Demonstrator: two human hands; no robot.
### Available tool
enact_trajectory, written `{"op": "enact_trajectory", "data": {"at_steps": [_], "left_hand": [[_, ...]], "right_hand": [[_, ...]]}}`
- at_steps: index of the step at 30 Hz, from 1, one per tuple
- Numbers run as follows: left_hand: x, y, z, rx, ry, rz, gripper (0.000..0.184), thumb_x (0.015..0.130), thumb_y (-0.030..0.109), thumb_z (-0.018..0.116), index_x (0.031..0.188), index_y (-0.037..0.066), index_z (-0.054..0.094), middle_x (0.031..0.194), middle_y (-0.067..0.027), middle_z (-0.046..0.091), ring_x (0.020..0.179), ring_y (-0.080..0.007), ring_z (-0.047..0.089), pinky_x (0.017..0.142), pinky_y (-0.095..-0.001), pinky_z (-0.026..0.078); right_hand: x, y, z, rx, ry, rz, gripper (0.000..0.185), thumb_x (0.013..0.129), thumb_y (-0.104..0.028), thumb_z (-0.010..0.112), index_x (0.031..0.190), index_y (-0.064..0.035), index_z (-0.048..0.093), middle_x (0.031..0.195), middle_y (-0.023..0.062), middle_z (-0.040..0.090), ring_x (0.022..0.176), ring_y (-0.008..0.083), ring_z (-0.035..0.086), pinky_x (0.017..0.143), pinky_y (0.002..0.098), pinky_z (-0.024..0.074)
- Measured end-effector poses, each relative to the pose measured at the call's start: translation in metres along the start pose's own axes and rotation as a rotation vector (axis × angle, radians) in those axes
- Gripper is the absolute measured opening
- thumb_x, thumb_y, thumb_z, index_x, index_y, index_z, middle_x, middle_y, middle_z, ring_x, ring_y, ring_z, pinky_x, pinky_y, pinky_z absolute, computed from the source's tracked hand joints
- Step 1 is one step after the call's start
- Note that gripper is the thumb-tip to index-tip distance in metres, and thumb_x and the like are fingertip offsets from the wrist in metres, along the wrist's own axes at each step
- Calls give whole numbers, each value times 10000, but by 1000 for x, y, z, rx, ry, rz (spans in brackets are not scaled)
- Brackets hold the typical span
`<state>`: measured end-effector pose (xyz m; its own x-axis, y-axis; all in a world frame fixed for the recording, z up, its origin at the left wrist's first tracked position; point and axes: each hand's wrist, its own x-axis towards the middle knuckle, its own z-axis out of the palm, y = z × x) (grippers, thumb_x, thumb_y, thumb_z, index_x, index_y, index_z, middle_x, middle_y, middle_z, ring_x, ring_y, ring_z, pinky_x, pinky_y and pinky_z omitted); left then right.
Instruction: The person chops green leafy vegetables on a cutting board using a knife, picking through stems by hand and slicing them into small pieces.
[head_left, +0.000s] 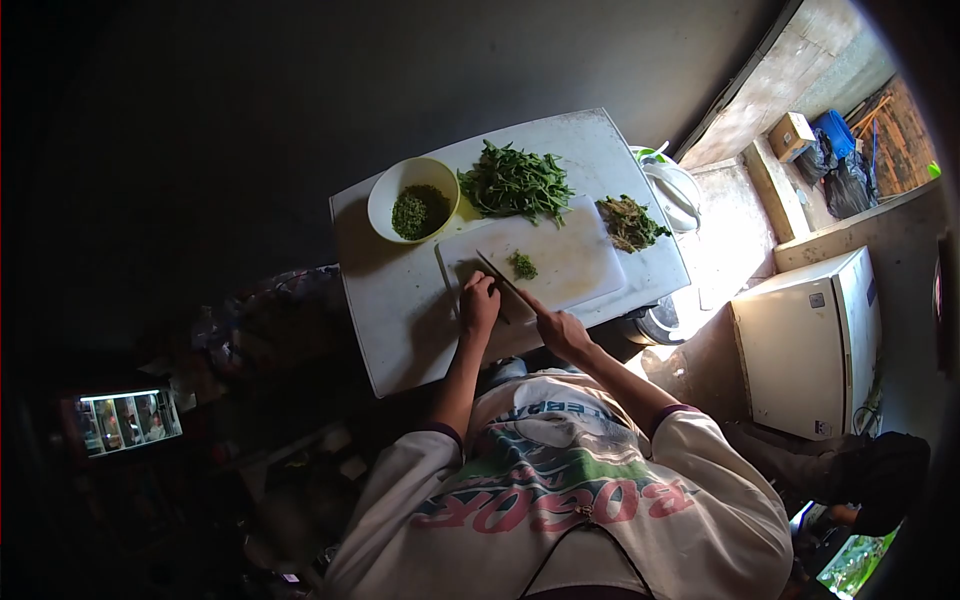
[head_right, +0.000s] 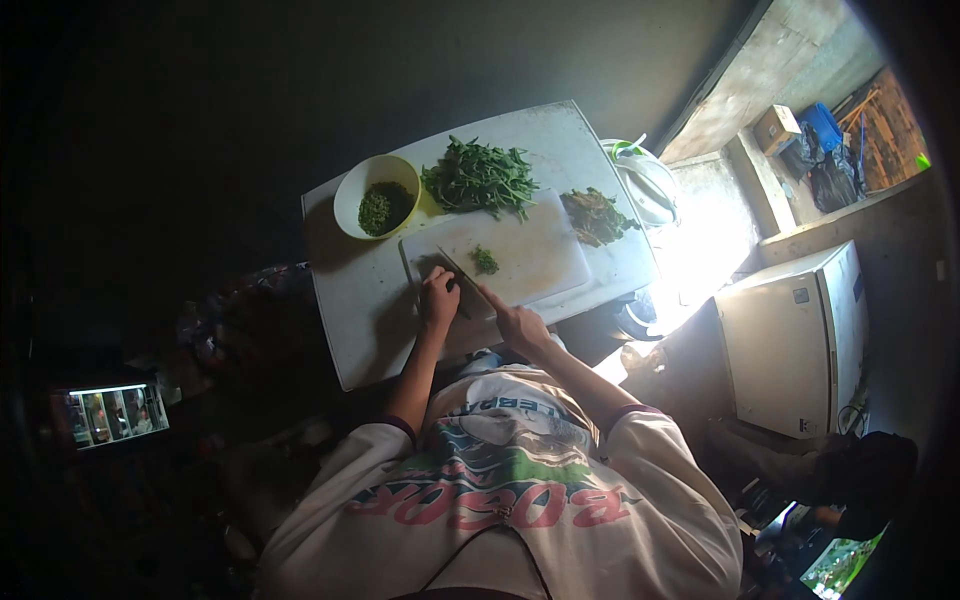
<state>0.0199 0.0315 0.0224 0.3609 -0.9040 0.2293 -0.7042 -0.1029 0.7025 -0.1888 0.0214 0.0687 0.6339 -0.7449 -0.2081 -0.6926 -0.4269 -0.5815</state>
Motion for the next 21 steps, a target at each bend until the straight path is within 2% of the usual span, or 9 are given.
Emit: {"op": "enact_trajectory", "data": {"at_steps": [6, 13, 16, 19, 21], "left_hand": [[-4, 2, -6, 28, -40, 25, 186, 759, 17, 698, 940, -22, 696, 957, -167, 638, 904, -384, 645, 785, -443, 530], [-5, -9, 0, 2, 6, 80, 156, 804, 35, 695, 954, -6, 712, 954, -148, 658, 901, -366, 654, 786, -431, 536], [-4, -9, -1, -43, -8, 54, 165, 794, 48, 701, 949, -5, 726, 994, -156, 696, 917, -358, 675, 819, -423, 544], [-2, -5, 0, -88, 9, 47, 142, 817, 34, 699, 950, -10, 724, 957, -150, 700, 903, -351, 672, 812, -421, 546], [0, -5, 3, -59, 25, 71, 148, 808, 20, 690, 949, -9, 723, 958, -154, 702, 904, -354, 674, 815, -422, 548]], "right_hand": [[15, -9, -1, -19, -80, 80, 727, 968, -158, 472, 1588, -390, 172, 731, 247, 662, 662, 435, 663, 619, 563, 507], [-25, 0, -11, 40, -76, 97, 733, 956, -131, 488, 1581, -387, 205, 758, 254, 676, 719, 440, 684, 659, 556, 525], [-37, 1, -21, -7, -51, 162, 716, 967, -136, 479, 1585, -370, 204, 767, 260, 677, 733, 441, 687, 676, 551, 527], [-43, -6, -35, -58, -66, 219, 716, 971, -140, 476, 1586, -374, 195, 781, 253, 683, 737, 440, 689, 681, 548, 534], [-46, -8, -38, -55, -49, 188, 723, 973, -142, 477, 1588, -382, 182, 790, 242, 688, 732, 435, 690, 685, 547, 539]]}}
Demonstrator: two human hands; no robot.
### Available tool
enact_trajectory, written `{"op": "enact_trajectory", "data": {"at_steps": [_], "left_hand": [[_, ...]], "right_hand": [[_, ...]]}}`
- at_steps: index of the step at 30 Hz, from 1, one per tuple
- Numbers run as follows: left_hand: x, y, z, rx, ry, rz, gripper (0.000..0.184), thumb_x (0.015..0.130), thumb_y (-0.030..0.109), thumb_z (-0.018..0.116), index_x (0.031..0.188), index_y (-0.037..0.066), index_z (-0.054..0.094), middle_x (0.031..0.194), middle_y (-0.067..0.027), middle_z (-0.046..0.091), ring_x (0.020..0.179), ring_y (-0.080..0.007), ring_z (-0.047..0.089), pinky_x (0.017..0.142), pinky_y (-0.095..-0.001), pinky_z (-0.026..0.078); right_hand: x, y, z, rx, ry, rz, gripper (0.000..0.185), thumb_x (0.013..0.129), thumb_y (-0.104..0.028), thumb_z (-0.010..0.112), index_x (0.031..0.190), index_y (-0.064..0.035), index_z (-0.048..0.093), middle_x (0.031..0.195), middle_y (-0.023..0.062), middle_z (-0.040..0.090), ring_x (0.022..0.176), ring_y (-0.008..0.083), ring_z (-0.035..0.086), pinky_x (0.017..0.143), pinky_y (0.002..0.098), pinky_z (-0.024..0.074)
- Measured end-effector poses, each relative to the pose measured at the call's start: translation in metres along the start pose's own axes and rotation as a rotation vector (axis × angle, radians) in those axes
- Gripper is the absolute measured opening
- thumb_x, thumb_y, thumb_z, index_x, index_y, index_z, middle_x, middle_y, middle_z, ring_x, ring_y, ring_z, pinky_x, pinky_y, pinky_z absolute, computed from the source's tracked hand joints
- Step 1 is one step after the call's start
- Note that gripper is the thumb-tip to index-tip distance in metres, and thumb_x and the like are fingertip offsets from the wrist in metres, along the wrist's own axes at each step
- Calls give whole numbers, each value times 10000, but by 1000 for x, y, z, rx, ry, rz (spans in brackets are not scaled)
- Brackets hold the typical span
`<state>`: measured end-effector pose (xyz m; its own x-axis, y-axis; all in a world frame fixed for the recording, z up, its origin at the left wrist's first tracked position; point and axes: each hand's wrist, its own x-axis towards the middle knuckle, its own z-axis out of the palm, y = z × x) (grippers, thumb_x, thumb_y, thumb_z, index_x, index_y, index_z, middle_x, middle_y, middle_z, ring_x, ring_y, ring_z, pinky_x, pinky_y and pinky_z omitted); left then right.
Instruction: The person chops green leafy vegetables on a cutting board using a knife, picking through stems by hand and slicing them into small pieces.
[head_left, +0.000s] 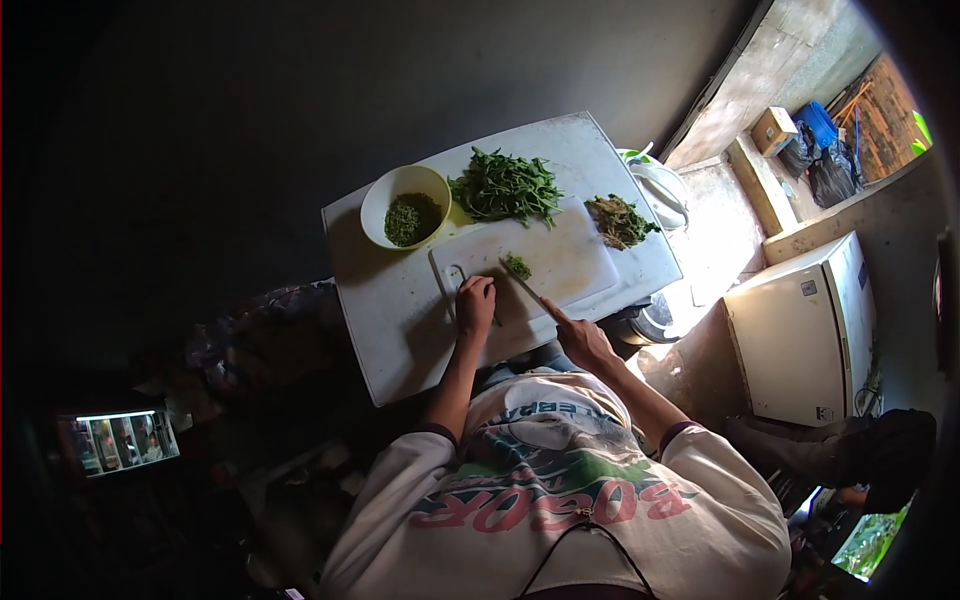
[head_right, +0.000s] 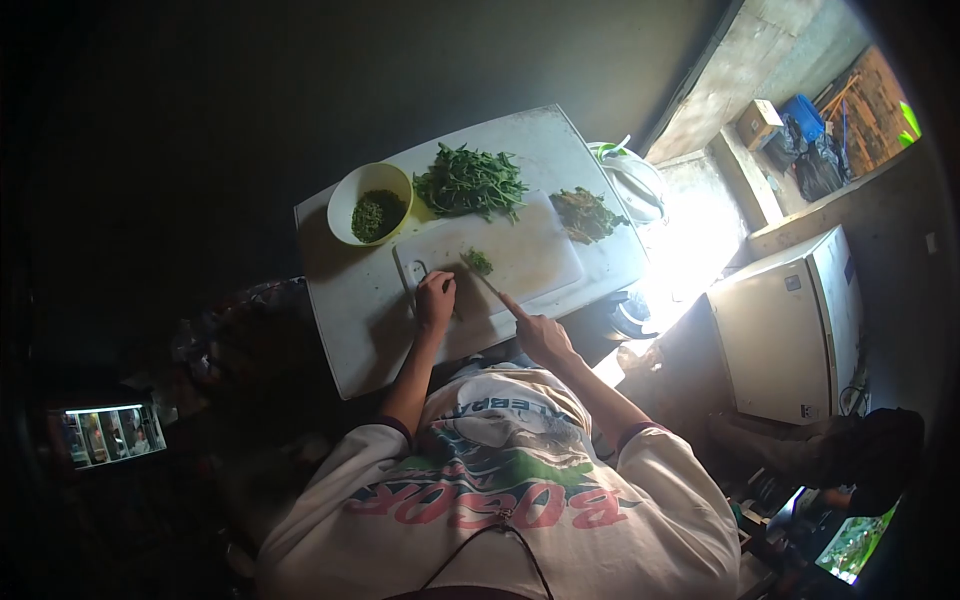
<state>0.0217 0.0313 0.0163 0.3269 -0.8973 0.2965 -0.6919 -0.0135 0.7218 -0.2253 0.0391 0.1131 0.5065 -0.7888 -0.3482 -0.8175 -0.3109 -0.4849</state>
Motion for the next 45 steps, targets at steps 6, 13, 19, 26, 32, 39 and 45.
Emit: {"op": "enact_trajectory", "data": {"at_steps": [6, 13, 19, 26, 32, 39, 45], "left_hand": [[0, -2, 2, 100, 3, 1, 198, 758, -31, 650, 942, -7, 717, 971, -156, 687, 920, -363, 665, 820, -432, 546], [-2, 5, 7, 105, 49, -50, 212, 712, 2, 692, 920, -33, 695, 982, -174, 633, 922, -380, 631, 825, -437, 525], [-7, 7, 8, 134, 11, -86, 199, 734, 13, 694, 927, -38, 691, 982, -188, 619, 924, -399, 628, 795, -455, 527], [-7, 20, 6, 137, 48, -143, 167, 800, 13, 686, 959, -32, 713, 959, -177, 668, 883, -384, 659, 773, -448, 544], [-7, 13, 12, 98, 99, -176, 149, 828, 67, 708, 954, -5, 740, 966, -164, 713, 884, -358, 692, 807, -417, 564], [-6, 27, 19, 52, 108, -164, 169, 805, 52, 710, 957, -15, 741, 967, -166, 725, 904, -353, 699, 822, -402, 557], [-8, 23, 22, 278, 52, -200, 194, 750, 31, 714, 940, -3, 729, 987, -145, 689, 959, -341, 658, 850, -423, 540]], "right_hand": [[1, -10, -11, -51, -119, -51, 792, 937, -115, 501, 1592, -401, 158, 780, 236, 686, 717, 424, 691, 670, 545, 538], [19, 5, -5, -34, -151, -109, 811, 926, -96, 503, 1597, -379, 145, 740, 251, 668, 704, 434, 686, 649, 557, 528], [71, 1, 28, 69, 3, -276, 746, 946, -107, 480, 1588, -349, 186, 750, 252, 669, 693, 446, 673, 650, 563, 522], [64, 15, 8, 40, -106, -232, 742, 954, -111, 466, 1597, -344, 178, 733, 236, 666, 674, 449, 659, 626, 558, 503], [42, 45, -12, 15, -196, -225, 814, 921, -115, 547, 1598, -359, 166, 767, 232, 680, 710, 431, 679, 655, 552, 519], [28, 48, -40, -5, -179, -179, 843, 882, -119, 578, 1596, -356, 199, 728, 225, 673, 676, 421, 675, 642, 539, 520], [23, 38, -52, -50, -240, -232, 835, 883, -111, 554, 1595, -363, 199, 720, 238, 667, 681, 425, 677, 643, 548, 522]]}}
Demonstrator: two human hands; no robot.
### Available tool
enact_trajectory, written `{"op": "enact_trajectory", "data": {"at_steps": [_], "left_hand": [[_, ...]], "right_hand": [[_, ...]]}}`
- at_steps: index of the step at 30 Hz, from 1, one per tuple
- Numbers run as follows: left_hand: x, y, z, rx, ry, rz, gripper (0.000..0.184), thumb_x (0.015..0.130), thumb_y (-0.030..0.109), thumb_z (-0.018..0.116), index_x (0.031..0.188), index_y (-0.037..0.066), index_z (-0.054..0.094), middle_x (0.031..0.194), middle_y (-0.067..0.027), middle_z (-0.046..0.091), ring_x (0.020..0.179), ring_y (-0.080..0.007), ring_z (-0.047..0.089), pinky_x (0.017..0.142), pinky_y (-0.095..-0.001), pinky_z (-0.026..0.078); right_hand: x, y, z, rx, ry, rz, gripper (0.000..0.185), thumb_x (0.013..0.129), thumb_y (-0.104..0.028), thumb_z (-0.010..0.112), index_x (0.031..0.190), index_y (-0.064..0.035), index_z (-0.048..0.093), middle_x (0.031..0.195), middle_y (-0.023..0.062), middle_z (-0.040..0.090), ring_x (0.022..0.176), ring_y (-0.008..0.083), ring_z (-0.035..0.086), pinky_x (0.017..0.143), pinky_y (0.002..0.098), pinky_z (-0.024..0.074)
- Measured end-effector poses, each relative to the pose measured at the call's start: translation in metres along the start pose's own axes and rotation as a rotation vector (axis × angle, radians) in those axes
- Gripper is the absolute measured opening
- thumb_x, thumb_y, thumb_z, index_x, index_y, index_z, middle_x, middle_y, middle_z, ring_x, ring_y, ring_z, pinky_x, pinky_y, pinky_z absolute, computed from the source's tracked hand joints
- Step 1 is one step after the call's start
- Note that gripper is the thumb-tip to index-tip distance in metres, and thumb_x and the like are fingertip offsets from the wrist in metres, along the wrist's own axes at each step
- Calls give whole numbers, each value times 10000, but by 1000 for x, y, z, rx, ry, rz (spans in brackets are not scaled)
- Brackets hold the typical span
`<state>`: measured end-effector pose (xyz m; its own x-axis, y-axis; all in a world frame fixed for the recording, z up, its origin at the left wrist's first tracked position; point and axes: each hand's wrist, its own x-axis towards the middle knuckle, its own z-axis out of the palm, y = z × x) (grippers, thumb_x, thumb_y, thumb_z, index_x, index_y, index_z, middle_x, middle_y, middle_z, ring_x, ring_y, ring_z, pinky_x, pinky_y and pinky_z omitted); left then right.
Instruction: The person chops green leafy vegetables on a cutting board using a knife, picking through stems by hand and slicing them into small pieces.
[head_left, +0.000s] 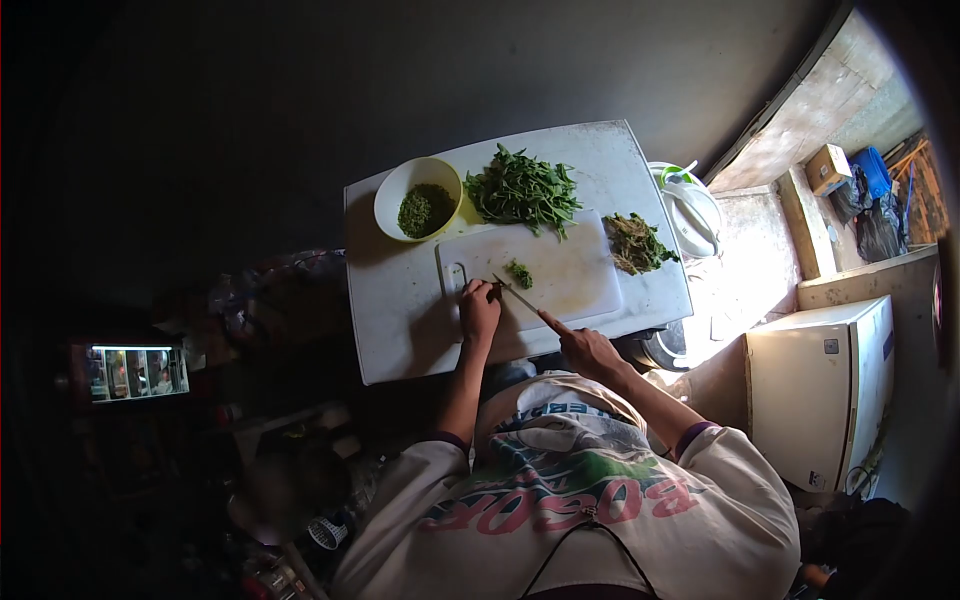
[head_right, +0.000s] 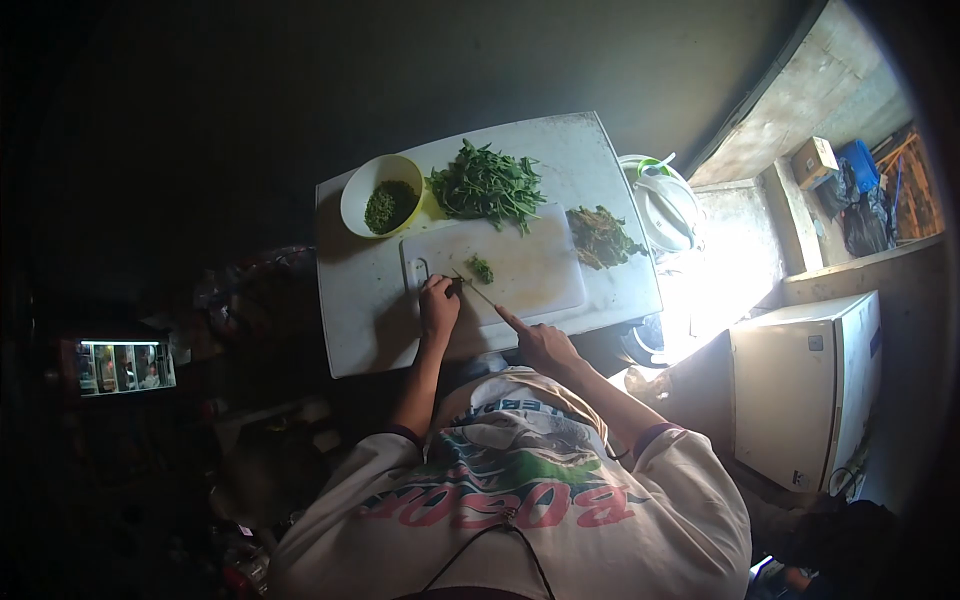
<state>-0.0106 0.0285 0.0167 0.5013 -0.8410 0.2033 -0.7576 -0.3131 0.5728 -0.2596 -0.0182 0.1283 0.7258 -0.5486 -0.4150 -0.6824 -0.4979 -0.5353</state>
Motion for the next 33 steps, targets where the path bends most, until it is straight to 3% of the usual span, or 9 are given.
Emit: {"op": "enact_trajectory", "data": {"at_steps": [5, 7, 14, 23, 25, 28, 33], "left_hand": [[-1, -7, 8, -98, 54, 25, 181, 745, 39, 721, 921, -6, 718, 978, -137, 665, 947, -349, 646, 832, -431, 535], [-2, -1, 5, -100, 56, 16, 171, 744, 25, 714, 909, -21, 709, 959, -152, 663, 920, -361, 649, 816, -430, 534], [-3, 8, -5, -58, 46, 37, 156, 748, 13, 718, 891, -39, 688, 917, -172, 634, 872, -384, 639, 760, -439, 525], [-1, 0, -2, -147, 57, -61, 153, 798, 80, 733, 929, 2, 743, 950, -150, 701, 894, -348, 679, 782, -414, 551], [-1, 4, -5, -171, 58, -59, 148, 802, 83, 732, 924, 1, 743, 942, -148, 706, 882, -347, 684, 783, -410, 553], [0, 7, -5, -186, 59, -56, 143, 805, 83, 728, 922, 1, 741, 937, -145, 707, 878, -345, 684, 786, -409, 553], [-1, 1, -2, -122, 60, -20, 157, 786, 67, 716, 926, -2, 733, 951, -143, 688, 894, -347, 669, 794, -418, 545]], "right_hand": [[5, -2, 0, -5, -36, 13, 815, 903, -99, 518, 1595, -366, 182, 714, 244, 664, 702, 431, 687, 644, 547, 530], [25, 18, 33, 64, 50, -31, 801, 919, -104, 510, 1596, -366, 171, 730, 245, 673, 713, 435, 690, 640, 542, 536], [67, -2, 33, 46, 119, -76, 766, 947, -117, 488, 1595, -368, 167, 729, 245, 669, 702, 438, 684, 639, 550, 534], [30, 26, 27, 7, 28, -60, 775, 937, -108, 503, 1599, -338, 172, 771, 248, 684, 699, 433, 683, 653, 553, 534], [15, 28, 22, 116, 86, -66, 729, 966, -147, 493, 1599, -335, 183, 711, 251, 652, 642, 456, 640, 616, 575, 474], [6, 24, 13, 103, 59, -5, 726, 966, -147, 494, 1599, -327, 187, 692, 256, 641, 630, 461, 629, 613, 581, 461], [2, 12, 4, 49, -5, 23, 797, 933, -137, 532, 1600, -365, 161, 725, 239, 670, 674, 432, 673, 648, 553, 521]]}}
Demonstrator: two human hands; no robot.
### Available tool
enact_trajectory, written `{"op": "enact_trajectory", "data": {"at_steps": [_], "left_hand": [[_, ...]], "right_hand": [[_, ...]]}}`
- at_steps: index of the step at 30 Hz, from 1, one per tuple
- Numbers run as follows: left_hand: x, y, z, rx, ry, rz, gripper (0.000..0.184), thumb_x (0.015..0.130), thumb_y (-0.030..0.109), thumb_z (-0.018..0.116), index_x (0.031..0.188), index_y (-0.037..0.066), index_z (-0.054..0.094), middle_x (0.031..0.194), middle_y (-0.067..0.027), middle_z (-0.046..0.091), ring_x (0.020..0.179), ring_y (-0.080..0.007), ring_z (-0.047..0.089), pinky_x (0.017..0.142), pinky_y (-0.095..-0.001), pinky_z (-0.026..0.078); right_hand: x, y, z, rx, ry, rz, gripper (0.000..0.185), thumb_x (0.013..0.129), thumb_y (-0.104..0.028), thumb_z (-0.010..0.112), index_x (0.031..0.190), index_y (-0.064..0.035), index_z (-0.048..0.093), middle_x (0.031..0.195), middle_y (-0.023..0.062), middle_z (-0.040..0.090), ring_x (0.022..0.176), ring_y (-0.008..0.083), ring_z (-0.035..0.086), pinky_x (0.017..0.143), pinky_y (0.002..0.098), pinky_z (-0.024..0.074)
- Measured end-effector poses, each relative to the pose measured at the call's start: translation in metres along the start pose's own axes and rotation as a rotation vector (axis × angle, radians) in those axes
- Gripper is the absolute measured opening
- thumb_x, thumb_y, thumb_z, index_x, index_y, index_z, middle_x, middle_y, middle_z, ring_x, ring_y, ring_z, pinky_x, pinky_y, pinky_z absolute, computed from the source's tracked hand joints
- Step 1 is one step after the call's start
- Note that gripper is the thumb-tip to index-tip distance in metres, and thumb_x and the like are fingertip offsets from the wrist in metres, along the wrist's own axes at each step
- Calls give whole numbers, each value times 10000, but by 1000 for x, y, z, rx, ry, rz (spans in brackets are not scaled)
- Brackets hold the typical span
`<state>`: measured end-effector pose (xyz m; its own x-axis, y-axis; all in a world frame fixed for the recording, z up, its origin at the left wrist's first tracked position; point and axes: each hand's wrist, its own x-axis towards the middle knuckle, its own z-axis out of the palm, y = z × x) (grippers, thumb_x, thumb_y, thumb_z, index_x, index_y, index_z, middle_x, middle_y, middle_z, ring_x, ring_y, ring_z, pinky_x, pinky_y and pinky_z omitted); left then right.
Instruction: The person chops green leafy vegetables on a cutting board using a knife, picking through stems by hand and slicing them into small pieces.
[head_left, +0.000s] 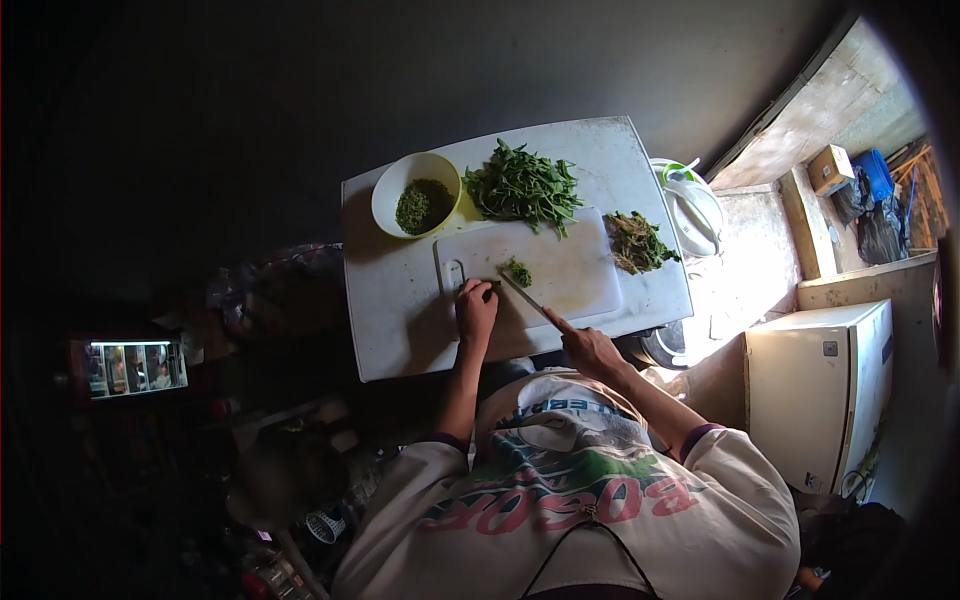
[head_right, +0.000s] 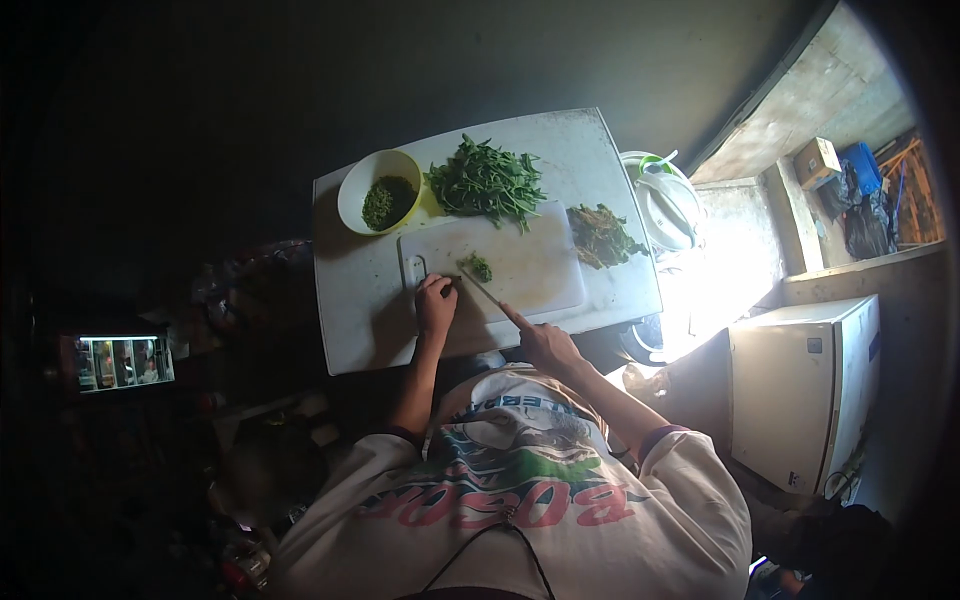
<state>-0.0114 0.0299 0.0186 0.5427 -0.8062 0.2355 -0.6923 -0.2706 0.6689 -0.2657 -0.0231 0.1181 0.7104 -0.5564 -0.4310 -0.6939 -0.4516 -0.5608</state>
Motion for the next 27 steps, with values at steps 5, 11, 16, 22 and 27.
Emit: {"op": "enact_trajectory", "data": {"at_steps": [5, 11, 16, 22, 27], "left_hand": [[0, 1, -5, 35, -48, 7, 184, 747, 46, 701, 917, -21, 722, 963, -149, 674, 899, -354, 656, 798, -422, 537], [-1, 6, -5, 23, 27, 31, 199, 738, 50, 726, 916, -39, 716, 936, -157, 670, 893, -364, 664, 775, -416, 541], [-4, 9, -8, 13, -22, 12, 177, 747, 22, 711, 914, -36, 713, 910, -166, 651, 875, -376, 658, 762, -425, 537], [-5, 5, -6, 34, 5, 33, 163, 766, 19, 707, 924, -22, 718, 931, -161, 665, 871, -375, 663, 764, -428, 540], [-5, 4, -7, -6, 13, 3, 151, 791, 53, 722, 930, -7, 734, 960, -148, 702, 896, -358, 680, 788, -416, 549]], "right_hand": [[-5, -8, -5, -30, -34, -26, 801, 930, -133, 526, 1595, -393, 164, 716, 238, 664, 668, 427, 674, 641, 554, 521], [12, -2, 16, -56, -17, -31, 821, 913, -102, 525, 1598, -374, 164, 728, 245, 666, 679, 426, 682, 642, 550, 531], [49, -15, 20, 4, 82, -129, 812, 919, -101, 528, 1604, -335, 160, 753, 254, 672, 699, 432, 686, 636, 550, 535], [53, -12, 19, -12, 27, -71, 780, 946, -121, 516, 1600, -358, 162, 782, 245, 683, 715, 432, 688, 653, 549, 537], [37, 9, 28, 18, 50, -90, 772, 949, -124, 512, 1599, -360, 169, 782, 243, 684, 709, 434, 683, 667, 549, 534]]}}
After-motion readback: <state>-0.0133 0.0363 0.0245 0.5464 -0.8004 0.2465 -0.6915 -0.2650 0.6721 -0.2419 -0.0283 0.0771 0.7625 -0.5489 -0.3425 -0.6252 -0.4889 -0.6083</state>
